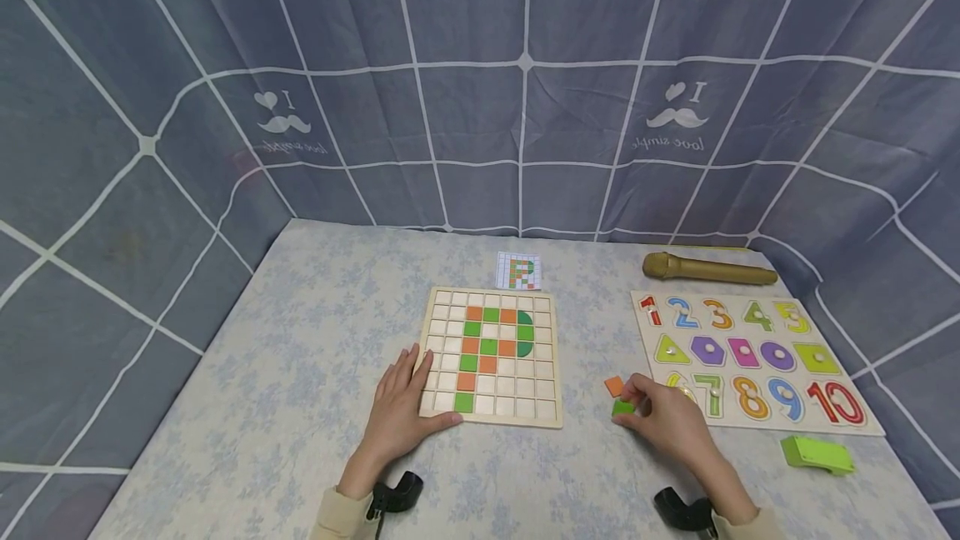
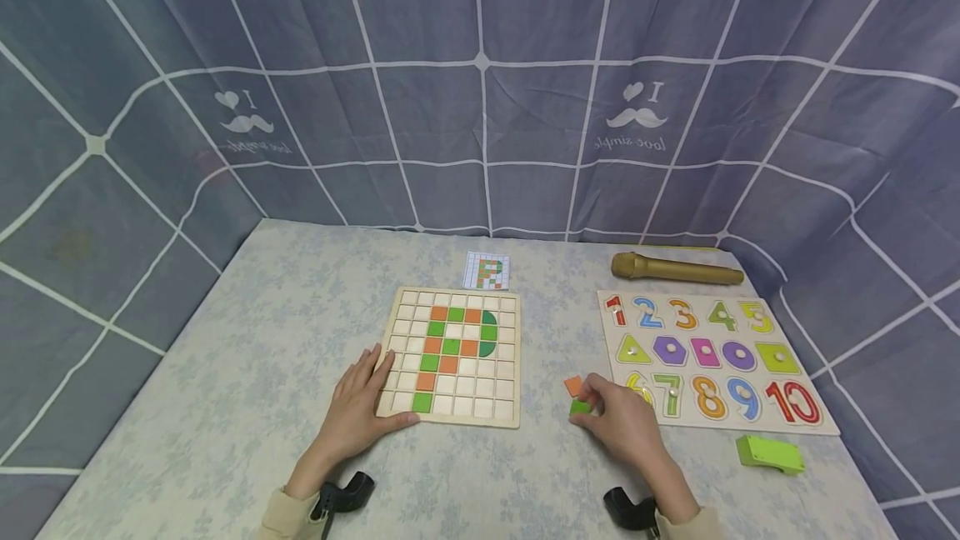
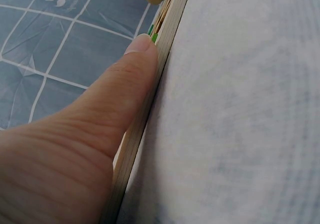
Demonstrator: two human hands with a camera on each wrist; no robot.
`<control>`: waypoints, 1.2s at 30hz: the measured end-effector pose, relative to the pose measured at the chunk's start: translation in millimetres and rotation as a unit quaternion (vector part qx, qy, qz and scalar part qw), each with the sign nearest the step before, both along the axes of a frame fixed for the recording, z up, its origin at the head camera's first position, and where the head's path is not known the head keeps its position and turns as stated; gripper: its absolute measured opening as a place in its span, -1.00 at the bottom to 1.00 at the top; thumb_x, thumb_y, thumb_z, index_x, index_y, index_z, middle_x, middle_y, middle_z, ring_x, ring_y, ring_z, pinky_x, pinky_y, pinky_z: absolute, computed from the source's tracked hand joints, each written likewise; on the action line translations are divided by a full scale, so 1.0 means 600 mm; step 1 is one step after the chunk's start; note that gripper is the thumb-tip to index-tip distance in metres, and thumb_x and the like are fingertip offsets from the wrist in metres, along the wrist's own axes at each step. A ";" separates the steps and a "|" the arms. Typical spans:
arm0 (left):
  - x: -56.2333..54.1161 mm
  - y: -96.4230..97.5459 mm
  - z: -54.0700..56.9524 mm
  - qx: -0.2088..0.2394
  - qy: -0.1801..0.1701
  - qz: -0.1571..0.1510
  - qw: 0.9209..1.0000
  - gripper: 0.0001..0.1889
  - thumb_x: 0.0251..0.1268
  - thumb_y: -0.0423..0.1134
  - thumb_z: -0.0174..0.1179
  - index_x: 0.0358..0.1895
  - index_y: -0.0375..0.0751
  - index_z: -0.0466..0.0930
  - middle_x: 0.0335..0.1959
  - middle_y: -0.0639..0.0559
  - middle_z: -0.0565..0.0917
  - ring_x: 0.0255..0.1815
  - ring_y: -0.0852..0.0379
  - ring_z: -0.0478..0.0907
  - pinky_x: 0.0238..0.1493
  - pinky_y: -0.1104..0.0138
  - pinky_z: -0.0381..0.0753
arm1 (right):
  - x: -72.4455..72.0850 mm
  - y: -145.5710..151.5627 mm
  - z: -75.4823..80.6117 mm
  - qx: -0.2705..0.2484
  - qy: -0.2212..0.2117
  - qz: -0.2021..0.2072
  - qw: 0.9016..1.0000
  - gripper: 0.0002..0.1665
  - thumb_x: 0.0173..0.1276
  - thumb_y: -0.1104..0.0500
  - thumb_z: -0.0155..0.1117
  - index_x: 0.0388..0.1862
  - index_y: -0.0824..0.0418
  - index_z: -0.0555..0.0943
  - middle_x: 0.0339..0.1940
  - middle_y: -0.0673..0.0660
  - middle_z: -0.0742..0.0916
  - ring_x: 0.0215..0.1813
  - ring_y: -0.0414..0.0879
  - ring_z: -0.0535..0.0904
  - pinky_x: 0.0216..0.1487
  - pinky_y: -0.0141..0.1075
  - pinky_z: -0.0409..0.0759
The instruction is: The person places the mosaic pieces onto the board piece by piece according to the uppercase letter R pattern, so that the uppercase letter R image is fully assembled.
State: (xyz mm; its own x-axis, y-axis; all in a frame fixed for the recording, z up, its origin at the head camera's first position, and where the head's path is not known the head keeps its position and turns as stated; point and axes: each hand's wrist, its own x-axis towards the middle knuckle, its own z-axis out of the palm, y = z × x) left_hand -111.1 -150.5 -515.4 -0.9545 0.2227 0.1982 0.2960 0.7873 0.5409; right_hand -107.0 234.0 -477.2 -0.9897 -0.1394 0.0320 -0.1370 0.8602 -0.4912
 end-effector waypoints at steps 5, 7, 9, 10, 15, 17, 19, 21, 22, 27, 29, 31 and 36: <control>0.000 0.000 0.001 0.001 0.003 -0.001 1.000 0.08 -0.09 0.22 0.40 0.44 -0.36 0.15 0.45 -0.33 0.06 0.46 -0.26 -0.11 0.35 -0.10 -0.07 | 0.000 -0.008 0.000 -0.012 0.027 0.008 1.000 -0.64 -0.07 0.13 0.60 -0.54 -0.01 0.49 -0.63 -0.18 0.52 -0.59 -0.28 0.38 -0.56 -0.35 0.32; 0.000 0.000 0.001 0.002 0.003 0.000 1.000 0.08 -0.09 0.21 0.40 0.44 -0.36 0.15 0.45 -0.33 0.06 0.46 -0.26 -0.11 0.35 -0.10 -0.07 | -0.003 -0.017 0.001 -0.026 0.036 0.012 0.999 -0.64 -0.06 0.12 0.60 -0.55 -0.02 0.49 -0.67 -0.19 0.48 -0.62 -0.28 0.33 -0.59 -0.37 0.27; 0.000 0.000 0.001 0.001 0.004 0.001 1.000 0.08 -0.10 0.21 0.41 0.44 -0.36 0.15 0.45 -0.33 0.07 0.46 -0.26 -0.11 0.35 -0.10 -0.07 | -0.008 -0.032 0.001 -0.050 0.037 0.020 0.998 -0.65 -0.05 0.11 0.59 -0.55 -0.01 0.50 -0.70 -0.17 0.44 -0.65 -0.28 0.28 -0.61 -0.38 0.23; 0.000 0.000 0.001 0.001 0.005 0.001 1.000 0.08 -0.10 0.21 0.41 0.44 -0.36 0.15 0.45 -0.33 0.07 0.46 -0.26 -0.11 0.36 -0.10 -0.07 | -0.012 -0.040 0.002 -0.064 0.036 0.025 0.997 -0.66 -0.04 0.11 0.59 -0.55 -0.01 0.51 -0.72 -0.16 0.42 -0.65 -0.27 0.26 -0.61 -0.39 0.21; 0.000 0.001 0.002 0.000 0.004 0.002 1.000 0.08 -0.09 0.22 0.40 0.44 -0.34 0.14 0.45 -0.33 0.06 0.46 -0.26 -0.11 0.36 -0.10 -0.07 | -0.030 -0.088 0.007 -0.129 0.028 0.068 0.989 -0.69 -0.03 0.11 0.58 -0.57 0.00 0.53 -0.74 -0.14 0.39 -0.66 -0.28 0.25 -0.61 -0.40 0.22; 0.000 0.001 0.002 0.002 0.001 0.001 1.000 0.09 -0.09 0.22 0.40 0.44 -0.35 0.14 0.45 -0.33 0.05 0.47 -0.26 -0.12 0.36 -0.10 -0.08 | -0.038 -0.107 0.008 -0.146 0.025 0.086 0.985 -0.70 -0.01 0.11 0.58 -0.56 0.00 0.54 -0.74 -0.14 0.40 -0.66 -0.28 0.25 -0.62 -0.40 0.23; 0.001 0.001 0.002 0.003 0.000 0.001 1.000 0.09 -0.09 0.23 0.39 0.44 -0.35 0.14 0.45 -0.33 0.05 0.47 -0.26 -0.12 0.35 -0.10 -0.08 | -0.045 -0.124 0.008 -0.150 0.023 0.098 0.983 -0.71 -0.01 0.09 0.57 -0.56 -0.01 0.55 -0.75 -0.15 0.41 -0.67 -0.29 0.26 -0.63 -0.41 0.24; 0.001 0.001 0.002 0.003 0.000 0.001 1.000 0.09 -0.08 0.23 0.39 0.44 -0.35 0.13 0.45 -0.33 0.05 0.46 -0.26 -0.12 0.35 -0.11 -0.07 | -0.052 -0.141 0.007 -0.150 0.021 0.106 0.983 -0.74 0.01 0.08 0.56 -0.55 -0.04 0.57 -0.74 -0.16 0.44 -0.67 -0.29 0.27 -0.64 -0.41 0.24; 0.001 0.002 0.002 0.002 0.000 0.001 1.000 0.09 -0.09 0.24 0.39 0.44 -0.35 0.13 0.45 -0.33 0.05 0.47 -0.26 -0.12 0.35 -0.11 -0.07 | -0.054 -0.149 0.007 -0.149 0.020 0.109 0.983 -0.75 0.02 0.08 0.55 -0.55 -0.05 0.58 -0.74 -0.17 0.45 -0.68 -0.29 0.27 -0.64 -0.41 0.25; 0.001 0.002 0.002 0.002 0.002 0.002 1.000 0.09 -0.09 0.23 0.39 0.44 -0.35 0.14 0.45 -0.33 0.05 0.46 -0.26 -0.11 0.35 -0.11 -0.07 | -0.064 -0.183 0.004 -0.140 0.019 0.130 0.981 -0.82 0.11 0.10 0.49 -0.53 -0.06 0.61 -0.66 -0.23 0.54 -0.69 -0.29 0.29 -0.66 -0.40 0.26; 0.001 0.002 0.001 0.001 0.001 0.002 1.000 0.08 -0.08 0.24 0.39 0.44 -0.35 0.14 0.45 -0.33 0.05 0.46 -0.26 -0.12 0.35 -0.11 -0.07 | -0.067 -0.193 0.002 -0.136 0.023 0.139 0.981 -0.83 0.14 0.11 0.48 -0.52 -0.05 0.62 -0.65 -0.23 0.55 -0.69 -0.30 0.30 -0.66 -0.40 0.27; 0.000 0.002 0.001 0.001 0.000 0.002 1.000 0.08 -0.08 0.24 0.38 0.44 -0.34 0.14 0.45 -0.33 0.05 0.46 -0.25 -0.12 0.35 -0.11 -0.07 | -0.069 -0.201 0.000 -0.130 0.025 0.144 0.981 -0.84 0.15 0.10 0.47 -0.52 -0.04 0.62 -0.64 -0.23 0.55 -0.69 -0.30 0.31 -0.66 -0.40 0.28; 0.000 0.001 0.001 0.002 0.001 0.001 1.000 0.09 -0.08 0.26 0.37 0.44 -0.34 0.14 0.45 -0.33 0.05 0.46 -0.26 -0.12 0.35 -0.11 -0.06 | -0.077 -0.213 0.000 -0.106 0.030 0.146 0.983 -0.87 0.17 0.11 0.45 -0.51 -0.03 0.65 -0.63 -0.23 0.55 -0.67 -0.31 0.34 -0.65 -0.39 0.32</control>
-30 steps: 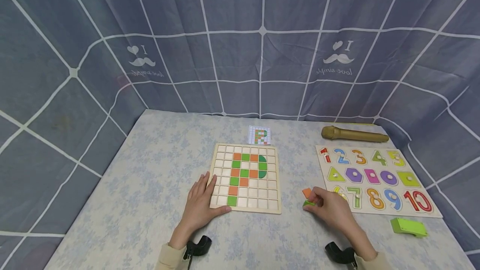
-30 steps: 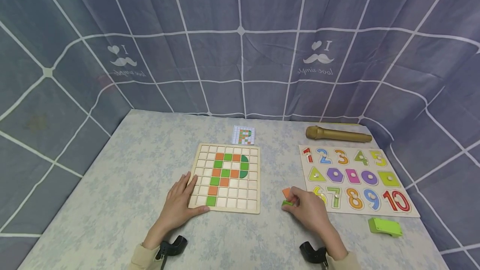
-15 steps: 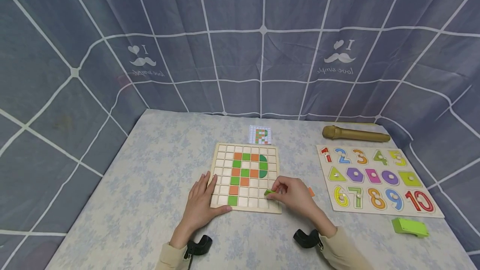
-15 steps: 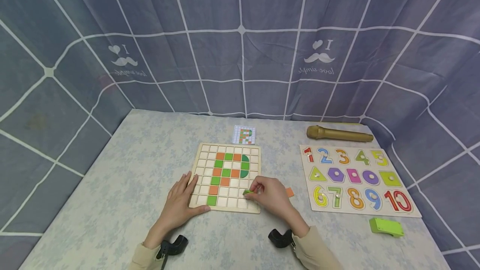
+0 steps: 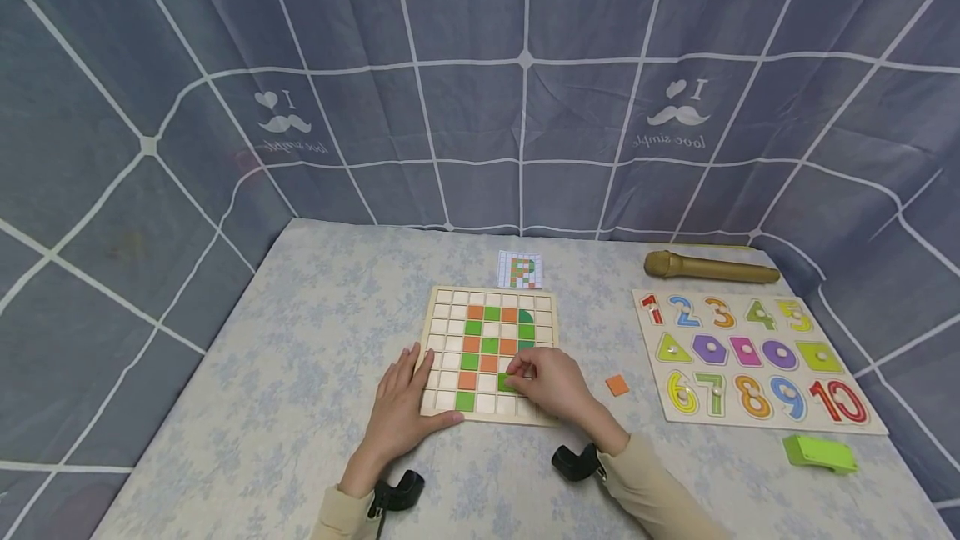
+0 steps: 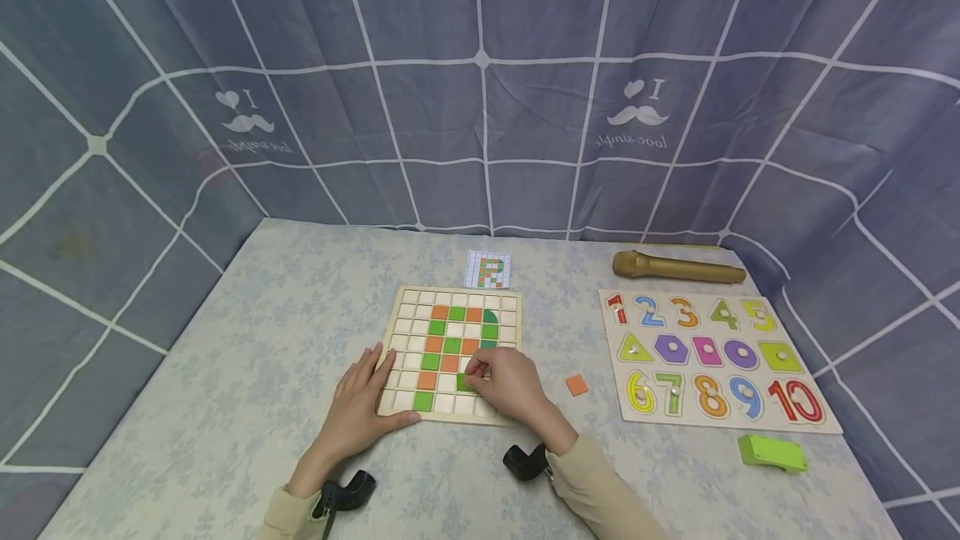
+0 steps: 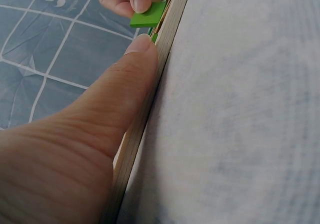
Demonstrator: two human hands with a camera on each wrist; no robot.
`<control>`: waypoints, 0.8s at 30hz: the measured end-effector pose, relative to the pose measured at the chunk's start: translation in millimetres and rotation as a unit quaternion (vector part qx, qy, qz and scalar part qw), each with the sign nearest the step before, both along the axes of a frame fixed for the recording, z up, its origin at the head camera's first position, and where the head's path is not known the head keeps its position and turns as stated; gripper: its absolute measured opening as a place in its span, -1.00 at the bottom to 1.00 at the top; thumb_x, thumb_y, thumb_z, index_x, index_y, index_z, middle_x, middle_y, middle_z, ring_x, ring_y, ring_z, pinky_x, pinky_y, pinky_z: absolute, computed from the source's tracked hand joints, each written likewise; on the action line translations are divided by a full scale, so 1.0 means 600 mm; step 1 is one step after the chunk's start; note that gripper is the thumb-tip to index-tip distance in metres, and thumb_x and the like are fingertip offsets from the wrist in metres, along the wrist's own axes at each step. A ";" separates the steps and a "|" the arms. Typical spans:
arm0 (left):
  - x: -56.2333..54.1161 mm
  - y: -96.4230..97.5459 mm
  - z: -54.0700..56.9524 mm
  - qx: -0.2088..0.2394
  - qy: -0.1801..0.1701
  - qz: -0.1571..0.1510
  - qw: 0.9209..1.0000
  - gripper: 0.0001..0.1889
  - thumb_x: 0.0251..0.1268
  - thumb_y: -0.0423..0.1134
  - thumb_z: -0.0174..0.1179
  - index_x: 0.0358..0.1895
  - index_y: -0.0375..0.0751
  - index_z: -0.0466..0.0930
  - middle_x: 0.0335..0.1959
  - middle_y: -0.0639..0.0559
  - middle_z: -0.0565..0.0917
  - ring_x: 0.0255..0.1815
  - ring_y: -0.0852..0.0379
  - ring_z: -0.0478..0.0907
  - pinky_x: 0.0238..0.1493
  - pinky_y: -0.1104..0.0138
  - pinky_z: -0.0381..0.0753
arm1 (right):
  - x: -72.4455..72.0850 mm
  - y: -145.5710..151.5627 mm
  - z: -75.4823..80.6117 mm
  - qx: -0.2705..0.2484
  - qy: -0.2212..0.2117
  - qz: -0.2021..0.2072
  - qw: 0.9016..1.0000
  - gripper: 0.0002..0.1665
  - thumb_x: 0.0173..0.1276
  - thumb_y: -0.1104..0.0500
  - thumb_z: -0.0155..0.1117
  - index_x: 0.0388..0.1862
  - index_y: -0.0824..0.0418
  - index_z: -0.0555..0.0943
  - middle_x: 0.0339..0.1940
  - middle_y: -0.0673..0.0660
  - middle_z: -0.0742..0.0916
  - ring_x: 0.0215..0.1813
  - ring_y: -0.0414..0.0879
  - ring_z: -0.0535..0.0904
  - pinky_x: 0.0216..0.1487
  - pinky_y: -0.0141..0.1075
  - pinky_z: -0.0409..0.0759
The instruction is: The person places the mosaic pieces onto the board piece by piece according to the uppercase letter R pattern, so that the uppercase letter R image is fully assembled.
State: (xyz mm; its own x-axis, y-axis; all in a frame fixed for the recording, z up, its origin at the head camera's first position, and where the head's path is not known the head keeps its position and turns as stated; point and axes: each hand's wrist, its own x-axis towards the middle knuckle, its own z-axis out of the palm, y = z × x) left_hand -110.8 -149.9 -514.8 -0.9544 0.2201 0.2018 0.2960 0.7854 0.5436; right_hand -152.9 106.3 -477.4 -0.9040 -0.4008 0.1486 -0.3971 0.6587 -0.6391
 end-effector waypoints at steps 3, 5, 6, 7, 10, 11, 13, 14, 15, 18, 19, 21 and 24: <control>-0.001 -0.001 0.001 -0.003 0.004 0.001 1.000 0.09 -0.08 0.27 0.36 0.44 -0.34 0.14 0.45 -0.33 0.05 0.46 -0.26 -0.11 0.34 -0.11 -0.05 | -0.003 -0.002 0.002 0.016 0.003 -0.001 1.000 -0.87 0.16 0.11 0.46 -0.52 -0.03 0.66 -0.62 -0.23 0.55 -0.65 -0.30 0.35 -0.63 -0.38 0.33; -0.001 -0.001 0.002 -0.003 0.005 0.001 1.000 0.09 -0.08 0.28 0.36 0.44 -0.34 0.14 0.45 -0.33 0.05 0.46 -0.26 -0.11 0.34 -0.11 -0.05 | -0.004 -0.002 0.003 0.026 0.006 -0.001 1.000 -0.89 0.15 0.11 0.46 -0.51 -0.03 0.68 -0.60 -0.22 0.55 -0.62 -0.30 0.35 -0.61 -0.37 0.34; -0.001 -0.001 0.002 -0.004 0.006 0.001 1.000 0.09 -0.08 0.28 0.36 0.44 -0.34 0.14 0.45 -0.33 0.05 0.46 -0.26 -0.10 0.34 -0.12 -0.05 | -0.003 -0.002 0.004 0.031 0.008 0.000 0.999 -0.90 0.15 0.10 0.46 -0.50 -0.04 0.68 -0.59 -0.22 0.55 -0.60 -0.30 0.36 -0.60 -0.38 0.34; -0.001 -0.001 0.002 -0.004 0.006 0.000 1.000 0.09 -0.08 0.28 0.36 0.44 -0.34 0.14 0.45 -0.33 0.06 0.46 -0.26 -0.11 0.34 -0.12 -0.05 | -0.003 -0.001 0.003 0.036 0.013 0.000 0.999 -0.91 0.15 0.10 0.47 -0.49 -0.04 0.69 -0.57 -0.21 0.55 -0.58 -0.30 0.36 -0.58 -0.38 0.35; -0.001 -0.002 0.002 -0.002 0.003 0.000 1.000 0.09 -0.07 0.27 0.36 0.44 -0.34 0.14 0.45 -0.33 0.06 0.46 -0.26 -0.11 0.34 -0.12 -0.05 | -0.002 0.000 0.002 0.046 0.033 0.004 0.998 -0.93 0.14 0.10 0.48 -0.47 -0.03 0.71 -0.52 -0.18 0.57 -0.49 -0.29 0.40 -0.52 -0.39 0.39; -0.001 -0.002 0.002 -0.001 0.002 0.000 1.000 0.08 -0.07 0.27 0.36 0.44 -0.35 0.14 0.45 -0.33 0.06 0.46 -0.26 -0.11 0.34 -0.12 -0.05 | -0.002 0.000 0.001 0.049 0.040 0.005 0.998 -0.93 0.13 0.11 0.48 -0.48 -0.03 0.72 -0.52 -0.17 0.57 -0.47 -0.27 0.41 -0.50 -0.39 0.40; -0.001 -0.002 0.002 0.001 -0.002 0.000 1.000 0.08 -0.07 0.26 0.36 0.44 -0.34 0.14 0.45 -0.33 0.06 0.46 -0.26 -0.11 0.34 -0.12 -0.05 | -0.002 0.000 -0.001 0.054 0.051 0.005 0.997 -0.93 0.11 0.12 0.50 -0.50 -0.02 0.73 -0.52 -0.17 0.57 -0.44 -0.25 0.43 -0.49 -0.38 0.41; 0.000 -0.002 0.002 0.002 -0.005 0.000 1.000 0.08 -0.07 0.26 0.36 0.44 -0.34 0.14 0.45 -0.32 0.06 0.46 -0.26 -0.11 0.35 -0.12 -0.06 | -0.002 0.000 -0.001 0.057 0.054 0.005 0.997 -0.93 0.10 0.13 0.50 -0.51 -0.01 0.74 -0.52 -0.17 0.58 -0.43 -0.25 0.44 -0.49 -0.39 0.41; 0.000 -0.002 0.002 0.003 -0.006 0.001 1.000 0.08 -0.06 0.26 0.36 0.44 -0.34 0.14 0.45 -0.32 0.06 0.46 -0.25 -0.11 0.35 -0.12 -0.06 | -0.002 0.000 -0.001 0.059 0.056 0.004 0.997 -0.93 0.09 0.14 0.51 -0.52 -0.01 0.75 -0.53 -0.18 0.58 -0.42 -0.24 0.44 -0.49 -0.38 0.41; 0.000 -0.001 0.002 0.004 -0.007 0.001 1.000 0.07 -0.06 0.25 0.37 0.44 -0.34 0.14 0.45 -0.32 0.06 0.46 -0.25 -0.11 0.35 -0.12 -0.06 | -0.002 0.000 -0.002 0.063 0.059 0.004 0.996 -0.93 0.08 0.15 0.52 -0.53 0.00 0.76 -0.53 -0.19 0.59 -0.43 -0.24 0.45 -0.48 -0.38 0.41; 0.000 -0.001 0.002 0.004 -0.007 0.001 1.000 0.07 -0.06 0.25 0.37 0.44 -0.34 0.14 0.45 -0.32 0.06 0.46 -0.25 -0.11 0.35 -0.11 -0.06 | -0.002 0.001 -0.003 0.063 0.060 0.004 0.996 -0.94 0.08 0.15 0.52 -0.52 0.01 0.77 -0.53 -0.19 0.59 -0.43 -0.24 0.45 -0.48 -0.38 0.42; 0.000 -0.001 0.001 0.004 -0.006 0.001 1.000 0.07 -0.06 0.25 0.37 0.44 -0.34 0.15 0.45 -0.32 0.07 0.46 -0.25 -0.11 0.35 -0.11 -0.06 | -0.002 0.002 -0.004 0.061 0.061 0.007 0.996 -0.95 0.08 0.14 0.52 -0.50 0.02 0.77 -0.52 -0.18 0.61 -0.43 -0.25 0.46 -0.47 -0.38 0.42; 0.000 0.000 0.002 0.007 -0.009 -0.001 1.000 0.07 -0.05 0.24 0.37 0.44 -0.35 0.14 0.45 -0.32 0.06 0.46 -0.25 -0.12 0.36 -0.11 -0.08 | -0.002 0.004 -0.005 0.053 0.058 0.011 0.997 -0.96 0.07 0.14 0.52 -0.47 0.04 0.78 -0.51 -0.17 0.62 -0.42 -0.25 0.46 -0.47 -0.39 0.42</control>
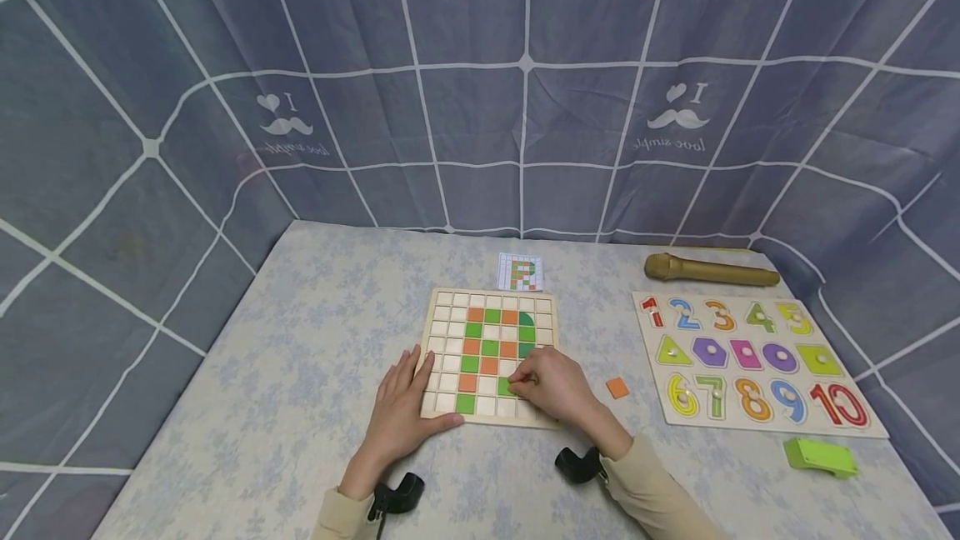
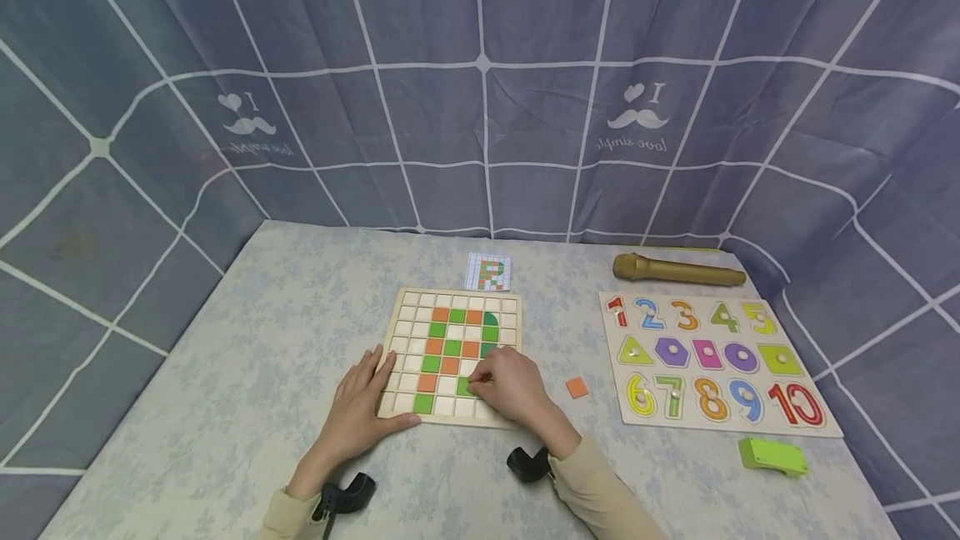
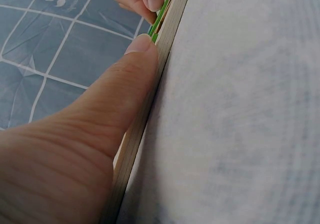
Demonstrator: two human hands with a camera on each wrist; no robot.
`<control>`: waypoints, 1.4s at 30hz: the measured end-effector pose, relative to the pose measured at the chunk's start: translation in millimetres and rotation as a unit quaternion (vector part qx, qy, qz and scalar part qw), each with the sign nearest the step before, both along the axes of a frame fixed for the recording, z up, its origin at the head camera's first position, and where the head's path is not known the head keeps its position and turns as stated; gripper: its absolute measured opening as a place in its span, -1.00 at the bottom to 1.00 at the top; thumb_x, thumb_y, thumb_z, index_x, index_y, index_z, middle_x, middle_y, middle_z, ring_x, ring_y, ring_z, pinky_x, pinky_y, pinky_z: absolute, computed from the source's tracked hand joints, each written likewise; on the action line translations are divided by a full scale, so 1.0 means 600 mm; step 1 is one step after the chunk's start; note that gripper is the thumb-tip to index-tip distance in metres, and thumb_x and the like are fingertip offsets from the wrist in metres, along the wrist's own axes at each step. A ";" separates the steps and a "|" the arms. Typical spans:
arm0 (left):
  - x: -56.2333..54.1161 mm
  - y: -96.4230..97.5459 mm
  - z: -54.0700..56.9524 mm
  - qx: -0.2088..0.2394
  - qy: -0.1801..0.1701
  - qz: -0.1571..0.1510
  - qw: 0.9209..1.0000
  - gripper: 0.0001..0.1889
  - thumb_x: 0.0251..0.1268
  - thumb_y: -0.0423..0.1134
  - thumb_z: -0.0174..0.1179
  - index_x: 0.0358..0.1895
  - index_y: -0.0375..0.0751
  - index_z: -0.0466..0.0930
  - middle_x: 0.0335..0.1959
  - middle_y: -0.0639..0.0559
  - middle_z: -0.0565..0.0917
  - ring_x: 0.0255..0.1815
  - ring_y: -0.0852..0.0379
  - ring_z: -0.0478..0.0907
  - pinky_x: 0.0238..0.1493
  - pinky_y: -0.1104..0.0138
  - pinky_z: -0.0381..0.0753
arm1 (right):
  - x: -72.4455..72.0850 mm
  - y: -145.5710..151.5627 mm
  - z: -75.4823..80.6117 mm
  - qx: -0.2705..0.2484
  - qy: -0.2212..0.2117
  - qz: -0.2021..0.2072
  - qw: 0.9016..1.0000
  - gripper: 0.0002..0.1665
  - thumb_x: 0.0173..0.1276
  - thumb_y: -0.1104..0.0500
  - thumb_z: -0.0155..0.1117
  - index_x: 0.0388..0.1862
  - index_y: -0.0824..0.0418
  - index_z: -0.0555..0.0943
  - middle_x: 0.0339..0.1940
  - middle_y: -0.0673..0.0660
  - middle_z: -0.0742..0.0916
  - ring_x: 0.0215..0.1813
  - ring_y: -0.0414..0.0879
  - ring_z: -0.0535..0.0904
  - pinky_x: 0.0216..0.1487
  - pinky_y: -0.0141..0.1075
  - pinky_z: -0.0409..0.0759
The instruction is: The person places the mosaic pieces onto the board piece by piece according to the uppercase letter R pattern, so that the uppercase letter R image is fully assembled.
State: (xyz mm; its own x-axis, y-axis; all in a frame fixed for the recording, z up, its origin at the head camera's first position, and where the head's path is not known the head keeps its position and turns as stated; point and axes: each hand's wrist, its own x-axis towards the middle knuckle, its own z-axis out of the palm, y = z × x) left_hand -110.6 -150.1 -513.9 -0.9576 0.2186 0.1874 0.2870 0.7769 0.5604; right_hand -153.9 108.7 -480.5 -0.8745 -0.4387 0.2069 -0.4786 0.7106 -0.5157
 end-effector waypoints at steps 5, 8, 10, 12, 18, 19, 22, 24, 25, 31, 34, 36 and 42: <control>0.000 0.000 0.000 -0.003 0.000 0.002 1.000 0.08 -0.06 0.26 0.36 0.44 -0.34 0.14 0.45 -0.32 0.06 0.47 -0.25 -0.12 0.35 -0.11 -0.08 | 0.000 0.006 -0.002 -0.011 0.008 0.021 1.000 -0.91 0.08 0.13 0.51 -0.40 0.06 0.79 -0.46 -0.15 0.66 -0.38 -0.23 0.45 -0.42 -0.39 0.40; 0.000 0.000 0.000 -0.005 0.003 0.002 1.000 0.08 -0.06 0.26 0.36 0.44 -0.34 0.14 0.45 -0.32 0.06 0.46 -0.25 -0.11 0.35 -0.12 -0.07 | 0.002 0.010 -0.004 -0.009 0.022 0.038 0.999 -0.89 0.10 0.11 0.50 -0.36 0.05 0.79 -0.41 -0.14 0.68 -0.34 -0.22 0.44 -0.36 -0.36 0.39; 0.000 0.000 -0.001 -0.005 0.003 0.001 1.000 0.08 -0.06 0.26 0.36 0.44 -0.34 0.14 0.45 -0.32 0.06 0.46 -0.25 -0.11 0.35 -0.12 -0.07 | 0.004 0.012 -0.004 -0.010 0.028 0.046 0.998 -0.87 0.11 0.10 0.49 -0.33 0.06 0.79 -0.38 -0.12 0.68 -0.32 -0.21 0.42 -0.33 -0.34 0.39; 0.000 -0.001 -0.001 -0.005 0.003 0.000 1.000 0.07 -0.06 0.26 0.36 0.44 -0.34 0.14 0.45 -0.32 0.06 0.46 -0.25 -0.11 0.35 -0.12 -0.07 | 0.006 0.015 -0.004 -0.015 0.029 0.050 0.998 -0.85 0.12 0.11 0.49 -0.30 0.07 0.78 -0.36 -0.11 0.67 -0.31 -0.21 0.42 -0.31 -0.32 0.40; 0.000 -0.001 -0.004 -0.005 -0.001 -0.001 1.000 0.08 -0.06 0.26 0.36 0.44 -0.34 0.14 0.46 -0.32 0.04 0.47 -0.25 -0.12 0.35 -0.11 -0.08 | 0.013 0.029 -0.008 -0.050 0.023 0.019 0.998 -0.84 0.16 0.10 0.46 -0.25 0.04 0.76 -0.36 -0.18 0.63 -0.30 -0.25 0.40 -0.31 -0.33 0.42; 0.000 -0.001 -0.004 -0.005 -0.002 -0.001 1.000 0.08 -0.06 0.26 0.36 0.45 -0.33 0.13 0.46 -0.31 0.04 0.47 -0.24 -0.13 0.35 -0.11 -0.07 | 0.014 0.033 -0.008 -0.056 0.028 0.011 0.998 -0.85 0.16 0.11 0.46 -0.25 0.03 0.76 -0.37 -0.19 0.62 -0.31 -0.25 0.39 -0.32 -0.34 0.42; 0.000 -0.001 -0.003 -0.007 -0.001 -0.001 1.000 0.08 -0.06 0.27 0.36 0.45 -0.33 0.13 0.46 -0.31 0.04 0.47 -0.24 -0.12 0.35 -0.11 -0.07 | 0.016 0.047 -0.007 -0.077 0.057 -0.008 0.995 -0.82 0.13 0.14 0.49 -0.24 0.07 0.76 -0.38 -0.17 0.62 -0.33 -0.24 0.38 -0.36 -0.34 0.41; 0.000 -0.001 -0.003 -0.007 0.000 -0.001 1.000 0.08 -0.06 0.27 0.36 0.45 -0.33 0.13 0.46 -0.31 0.04 0.47 -0.24 -0.12 0.35 -0.11 -0.07 | 0.017 0.058 -0.006 -0.091 0.080 -0.022 0.992 -0.79 0.09 0.17 0.52 -0.26 0.11 0.76 -0.37 -0.15 0.63 -0.32 -0.23 0.39 -0.36 -0.33 0.44; 0.000 -0.001 -0.002 -0.006 0.001 -0.002 1.000 0.08 -0.06 0.27 0.36 0.45 -0.33 0.13 0.46 -0.31 0.04 0.47 -0.24 -0.12 0.35 -0.11 -0.07 | 0.018 0.064 -0.006 -0.098 0.091 -0.029 0.991 -0.78 0.06 0.18 0.53 -0.26 0.12 0.76 -0.37 -0.14 0.64 -0.31 -0.23 0.41 -0.34 -0.32 0.45; 0.000 -0.002 -0.001 -0.004 0.005 0.000 1.000 0.08 -0.06 0.27 0.36 0.44 -0.34 0.14 0.45 -0.32 0.05 0.47 -0.25 -0.12 0.35 -0.11 -0.06 | 0.022 0.102 -0.004 -0.121 0.127 -0.074 0.982 -0.75 0.02 0.20 0.56 -0.27 0.16 0.76 -0.35 -0.05 0.69 -0.25 -0.17 0.48 -0.31 -0.25 0.50; 0.000 -0.002 -0.001 -0.005 0.005 0.000 1.000 0.08 -0.06 0.26 0.36 0.44 -0.34 0.14 0.45 -0.32 0.05 0.47 -0.25 -0.12 0.35 -0.10 -0.06 | 0.025 0.123 -0.004 -0.120 0.122 -0.097 0.981 -0.74 0.03 0.19 0.55 -0.25 0.15 0.76 -0.34 -0.06 0.68 -0.23 -0.16 0.49 -0.36 -0.29 0.55; 0.000 -0.002 -0.001 -0.003 0.006 -0.001 1.000 0.08 -0.06 0.25 0.37 0.44 -0.34 0.14 0.45 -0.32 0.05 0.47 -0.25 -0.12 0.35 -0.10 -0.06 | 0.028 0.137 -0.004 -0.118 0.116 -0.111 0.980 -0.74 0.04 0.19 0.55 -0.24 0.16 0.76 -0.33 -0.06 0.68 -0.22 -0.13 0.50 -0.39 -0.30 0.58; 0.000 -0.001 -0.001 -0.003 0.007 -0.001 1.000 0.08 -0.07 0.25 0.37 0.44 -0.34 0.14 0.45 -0.32 0.05 0.47 -0.25 -0.12 0.35 -0.10 -0.06 | 0.035 0.169 -0.006 -0.103 0.130 -0.132 0.977 -0.72 0.02 0.19 0.56 -0.24 0.19 0.76 -0.35 -0.01 0.70 -0.25 -0.07 0.52 -0.40 -0.22 0.57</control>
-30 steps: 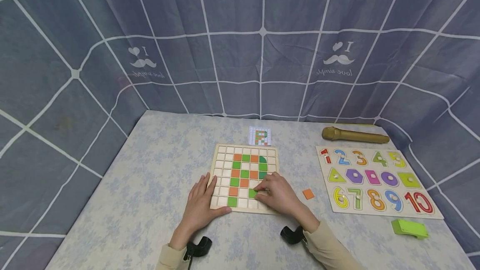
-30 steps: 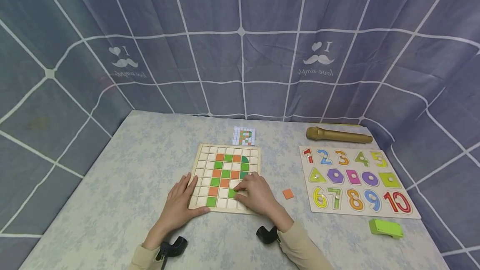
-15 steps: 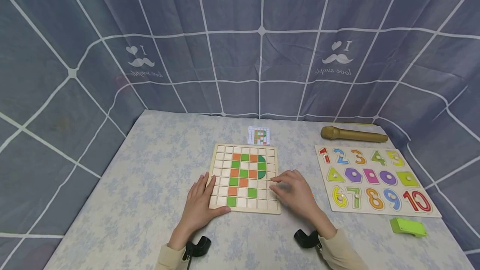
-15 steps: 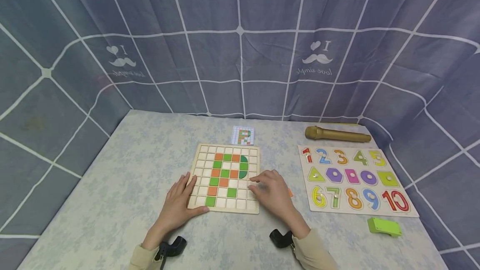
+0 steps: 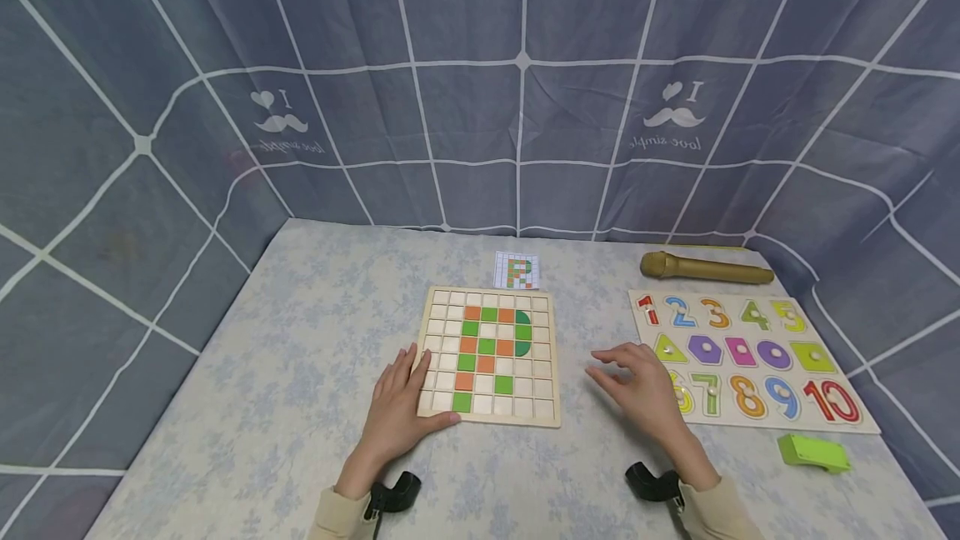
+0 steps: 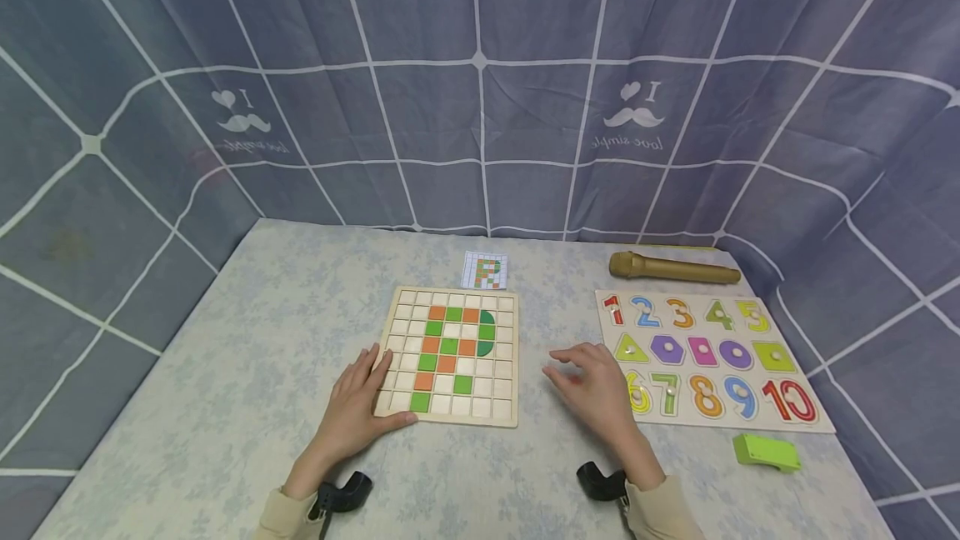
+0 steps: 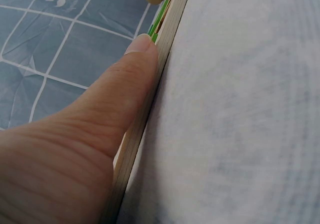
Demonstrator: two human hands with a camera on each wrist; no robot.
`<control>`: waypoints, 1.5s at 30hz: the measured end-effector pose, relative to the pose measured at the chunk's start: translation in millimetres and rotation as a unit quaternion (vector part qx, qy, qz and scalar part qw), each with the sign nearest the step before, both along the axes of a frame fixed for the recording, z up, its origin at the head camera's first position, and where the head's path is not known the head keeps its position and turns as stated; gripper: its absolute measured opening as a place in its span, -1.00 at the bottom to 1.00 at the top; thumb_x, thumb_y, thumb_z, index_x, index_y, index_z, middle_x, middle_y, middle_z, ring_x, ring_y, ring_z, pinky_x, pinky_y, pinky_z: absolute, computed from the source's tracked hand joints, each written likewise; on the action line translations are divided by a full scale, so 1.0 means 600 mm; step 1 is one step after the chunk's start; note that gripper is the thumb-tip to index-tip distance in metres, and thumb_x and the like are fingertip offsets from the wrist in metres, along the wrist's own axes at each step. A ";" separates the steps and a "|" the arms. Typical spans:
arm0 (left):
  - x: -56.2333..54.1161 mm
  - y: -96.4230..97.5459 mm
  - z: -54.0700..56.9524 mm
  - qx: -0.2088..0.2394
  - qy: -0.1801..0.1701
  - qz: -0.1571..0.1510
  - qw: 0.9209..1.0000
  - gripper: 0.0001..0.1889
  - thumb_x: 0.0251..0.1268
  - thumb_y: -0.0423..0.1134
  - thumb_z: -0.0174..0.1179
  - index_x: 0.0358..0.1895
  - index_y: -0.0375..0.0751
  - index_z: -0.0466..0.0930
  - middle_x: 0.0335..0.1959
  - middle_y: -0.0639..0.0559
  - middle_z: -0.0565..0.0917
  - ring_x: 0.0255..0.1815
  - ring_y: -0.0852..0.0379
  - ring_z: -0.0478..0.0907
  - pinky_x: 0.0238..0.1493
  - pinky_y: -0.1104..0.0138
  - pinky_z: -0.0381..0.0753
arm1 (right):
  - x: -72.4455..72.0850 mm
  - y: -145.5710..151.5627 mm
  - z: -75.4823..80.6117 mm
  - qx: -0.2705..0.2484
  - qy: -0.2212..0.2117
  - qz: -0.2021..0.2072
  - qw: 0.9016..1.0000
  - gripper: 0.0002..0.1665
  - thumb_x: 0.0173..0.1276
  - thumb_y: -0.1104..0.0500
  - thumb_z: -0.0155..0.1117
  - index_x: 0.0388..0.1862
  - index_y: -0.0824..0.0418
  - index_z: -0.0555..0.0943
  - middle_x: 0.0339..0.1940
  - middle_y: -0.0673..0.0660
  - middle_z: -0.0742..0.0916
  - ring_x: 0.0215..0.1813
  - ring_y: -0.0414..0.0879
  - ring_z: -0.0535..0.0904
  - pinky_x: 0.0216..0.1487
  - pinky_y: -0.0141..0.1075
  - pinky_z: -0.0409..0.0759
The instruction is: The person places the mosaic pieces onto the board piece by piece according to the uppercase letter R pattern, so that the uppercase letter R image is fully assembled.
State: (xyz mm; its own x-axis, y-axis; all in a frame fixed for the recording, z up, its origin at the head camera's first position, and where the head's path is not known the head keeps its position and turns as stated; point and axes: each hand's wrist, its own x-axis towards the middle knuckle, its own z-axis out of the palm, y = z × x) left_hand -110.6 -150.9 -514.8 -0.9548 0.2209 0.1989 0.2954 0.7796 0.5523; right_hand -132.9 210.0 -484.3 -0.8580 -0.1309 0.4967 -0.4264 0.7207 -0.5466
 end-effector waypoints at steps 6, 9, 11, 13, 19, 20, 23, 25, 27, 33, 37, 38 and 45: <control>-0.001 -0.001 -0.001 0.000 0.001 -0.002 1.000 0.08 -0.06 0.26 0.37 0.45 -0.34 0.13 0.46 -0.32 0.05 0.47 -0.25 -0.12 0.36 -0.10 -0.07 | 0.003 0.015 0.003 0.021 -0.017 -0.022 0.999 -0.70 -0.01 0.19 0.57 -0.25 0.21 0.76 -0.38 0.01 0.70 -0.28 -0.07 0.53 -0.35 -0.18 0.51; -0.001 -0.001 -0.001 0.000 0.001 -0.004 1.000 0.08 -0.06 0.26 0.37 0.45 -0.34 0.13 0.46 -0.32 0.05 0.47 -0.25 -0.12 0.36 -0.10 -0.07 | 0.005 0.019 0.005 0.039 -0.053 -0.034 0.997 -0.70 -0.01 0.17 0.57 -0.25 0.22 0.76 -0.38 0.00 0.70 -0.27 -0.05 0.52 -0.31 -0.15 0.50; -0.001 0.000 0.001 0.001 0.002 -0.005 1.000 0.08 -0.07 0.25 0.37 0.44 -0.34 0.13 0.46 -0.33 0.05 0.47 -0.25 -0.12 0.36 -0.10 -0.07 | 0.005 0.021 0.005 0.051 -0.069 -0.038 0.996 -0.69 -0.01 0.15 0.57 -0.25 0.22 0.76 -0.38 0.01 0.70 -0.29 -0.05 0.51 -0.32 -0.15 0.48; -0.001 0.000 0.001 0.002 0.003 -0.006 1.000 0.08 -0.07 0.25 0.37 0.44 -0.35 0.13 0.45 -0.33 0.05 0.47 -0.25 -0.12 0.36 -0.10 -0.07 | 0.006 0.024 0.002 0.059 -0.070 -0.037 0.995 -0.68 -0.02 0.15 0.58 -0.26 0.22 0.76 -0.39 0.01 0.69 -0.31 -0.05 0.50 -0.34 -0.17 0.46; -0.001 0.000 0.001 0.000 0.001 -0.006 1.000 0.08 -0.06 0.25 0.37 0.44 -0.35 0.13 0.46 -0.33 0.05 0.47 -0.25 -0.13 0.36 -0.09 -0.08 | 0.005 0.028 -0.004 0.078 -0.075 -0.039 0.993 -0.69 -0.04 0.15 0.59 -0.29 0.23 0.77 -0.43 0.01 0.67 -0.37 -0.09 0.46 -0.40 -0.22 0.42; -0.001 0.000 0.001 0.000 0.000 -0.005 1.000 0.08 -0.06 0.25 0.37 0.44 -0.34 0.13 0.46 -0.33 0.04 0.47 -0.25 -0.13 0.36 -0.09 -0.08 | 0.005 0.028 -0.004 0.080 -0.080 -0.040 0.993 -0.69 -0.04 0.14 0.59 -0.29 0.23 0.77 -0.43 0.00 0.67 -0.37 -0.10 0.46 -0.40 -0.22 0.42; -0.001 -0.001 0.001 0.002 -0.001 -0.005 1.000 0.08 -0.07 0.25 0.37 0.44 -0.34 0.13 0.46 -0.33 0.04 0.47 -0.25 -0.13 0.35 -0.10 -0.08 | 0.005 0.029 -0.004 0.084 -0.095 -0.046 0.991 -0.69 -0.03 0.11 0.58 -0.30 0.23 0.77 -0.43 0.00 0.66 -0.38 -0.12 0.43 -0.40 -0.22 0.40; -0.001 -0.001 0.001 0.003 -0.002 -0.004 1.000 0.08 -0.07 0.25 0.37 0.44 -0.34 0.13 0.46 -0.32 0.04 0.47 -0.25 -0.13 0.35 -0.10 -0.07 | 0.005 0.029 -0.003 0.087 -0.105 -0.050 0.989 -0.68 -0.03 0.09 0.58 -0.30 0.23 0.77 -0.44 -0.01 0.66 -0.38 -0.13 0.41 -0.41 -0.23 0.39; -0.001 -0.001 0.001 0.003 -0.003 -0.004 1.000 0.08 -0.06 0.26 0.37 0.45 -0.34 0.13 0.46 -0.32 0.04 0.47 -0.24 -0.14 0.35 -0.10 -0.08 | 0.006 0.029 -0.002 0.090 -0.117 -0.054 0.988 -0.67 -0.03 0.08 0.58 -0.30 0.23 0.76 -0.43 -0.01 0.66 -0.39 -0.13 0.40 -0.42 -0.24 0.37; -0.001 0.000 0.001 0.005 -0.007 -0.004 1.000 0.08 -0.06 0.26 0.36 0.45 -0.34 0.12 0.46 -0.32 0.03 0.47 -0.24 -0.14 0.36 -0.09 -0.09 | 0.007 0.029 0.002 0.094 -0.165 -0.072 0.979 -0.64 -0.01 0.08 0.57 -0.26 0.26 0.76 -0.39 0.05 0.69 -0.37 -0.08 0.47 -0.41 -0.21 0.42; 0.000 0.000 0.001 0.007 -0.006 -0.003 1.000 0.08 -0.06 0.25 0.37 0.44 -0.34 0.13 0.46 -0.32 0.04 0.47 -0.24 -0.13 0.36 -0.10 -0.08 | 0.008 0.028 0.004 0.098 -0.190 -0.086 0.973 -0.64 -0.01 0.07 0.56 -0.27 0.27 0.76 -0.35 0.10 0.71 -0.29 0.00 0.56 -0.34 -0.11 0.49; 0.000 0.000 0.000 0.007 -0.005 -0.003 1.000 0.08 -0.06 0.25 0.37 0.44 -0.34 0.13 0.46 -0.32 0.04 0.47 -0.24 -0.13 0.36 -0.10 -0.08 | 0.007 0.027 0.004 0.098 -0.193 -0.086 0.972 -0.65 0.00 0.07 0.56 -0.27 0.25 0.76 -0.33 0.10 0.71 -0.26 0.02 0.57 -0.31 -0.09 0.50; 0.000 0.000 -0.001 0.004 -0.001 -0.003 1.000 0.08 -0.07 0.23 0.38 0.44 -0.35 0.14 0.46 -0.32 0.04 0.47 -0.25 -0.13 0.36 -0.10 -0.08 | 0.006 0.018 0.006 0.059 -0.230 -0.064 0.969 -0.69 -0.02 0.18 0.57 -0.25 0.21 0.74 -0.40 0.02 0.65 -0.40 -0.09 0.42 -0.43 -0.23 0.35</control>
